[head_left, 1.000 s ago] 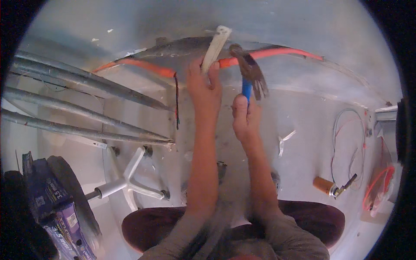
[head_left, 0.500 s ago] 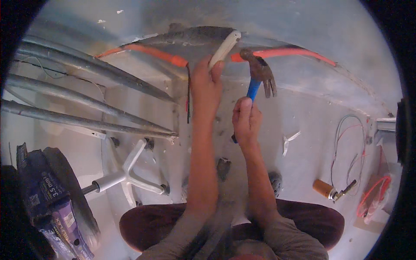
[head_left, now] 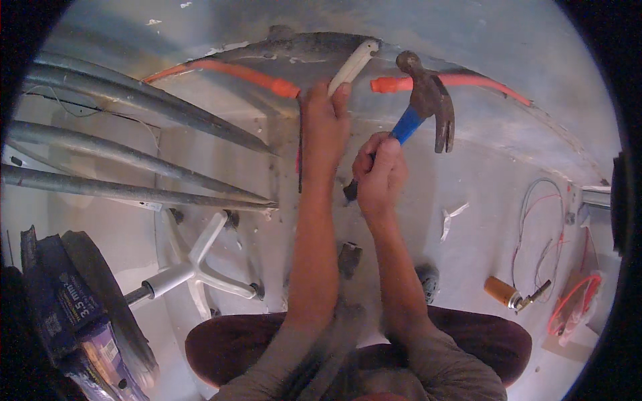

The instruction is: Installing and securing a conduit fitting and wiring within a wall cavity using a hammer and pliers.

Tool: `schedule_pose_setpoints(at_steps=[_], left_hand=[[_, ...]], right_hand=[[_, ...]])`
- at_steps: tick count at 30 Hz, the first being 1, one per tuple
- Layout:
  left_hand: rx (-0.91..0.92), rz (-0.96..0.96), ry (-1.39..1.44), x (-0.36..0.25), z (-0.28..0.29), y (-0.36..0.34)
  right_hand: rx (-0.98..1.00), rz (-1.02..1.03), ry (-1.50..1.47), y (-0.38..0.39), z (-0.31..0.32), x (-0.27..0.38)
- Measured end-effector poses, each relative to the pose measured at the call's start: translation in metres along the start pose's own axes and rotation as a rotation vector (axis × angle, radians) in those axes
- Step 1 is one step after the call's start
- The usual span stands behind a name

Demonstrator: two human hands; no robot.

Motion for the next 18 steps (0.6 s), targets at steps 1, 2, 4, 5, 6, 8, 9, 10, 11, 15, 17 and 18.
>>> schedule_pose_setpoints(at_steps=[1, 2, 4, 5, 6, 8, 9, 10, 11, 15, 17, 18], left_hand=[[0.002, 0.002, -0.002, 0.002, 0.000, -0.001], [0.024, -0.007, -0.019, 0.003, 0.001, -0.002], [0.046, -0.015, -0.040, 0.006, 0.004, -0.005], [0.072, 0.020, 0.027, 0.008, 0.006, -0.006], [0.098, 0.055, 0.093, 0.009, 0.007, -0.008], [0.105, 0.081, 0.096, -0.001, 0.009, -0.007], [0.112, 0.106, 0.097, -0.004, 0.008, -0.006], [0.112, 0.105, 0.095, -0.004, 0.009, -0.006], [0.098, 0.077, 0.099, -0.003, 0.008, -0.006], [0.043, 0.054, 0.060, 0.003, 0.005, -0.010], [0.020, 0.032, 0.057, 0.005, 0.002, -0.011], [-0.002, 0.011, 0.056, 0.006, 0.002, -0.010]], right_hand=[[-0.016, 0.029, 0.012, -0.003, -0.003, -0.003], [-0.017, 0.026, 0.013, -0.008, -0.008, -0.006], [-0.009, -0.072, 0.214, -0.018, -0.018, -0.011], [-0.008, -0.075, 0.212, -0.016, -0.019, -0.009], [-0.033, -0.089, 0.120, -0.012, -0.018, -0.004], [-0.062, -0.100, 0.033, -0.011, -0.017, -0.005], [-0.110, 0.027, -0.015, -0.011, -0.017, -0.009], [-0.156, 0.152, -0.068, -0.010, -0.017, -0.009], [-0.156, 0.151, -0.070, -0.014, -0.018, -0.008], [-0.034, -0.119, 0.184, -0.018, -0.018, 0.008], [-0.059, -0.141, 0.063, -0.014, -0.019, 0.014], [-0.093, -0.001, 0.102, -0.015, -0.023, 0.015]])
Point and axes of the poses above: each hand's wrist, its own y-axis away from the middle knuckle, its own z-axis out of the back of the hand, x = y × z, the point moved 1 cm from there along -y, towards the middle knuckle, and after that the axes turned 9 degrees about -x, right-handed, at the moved point
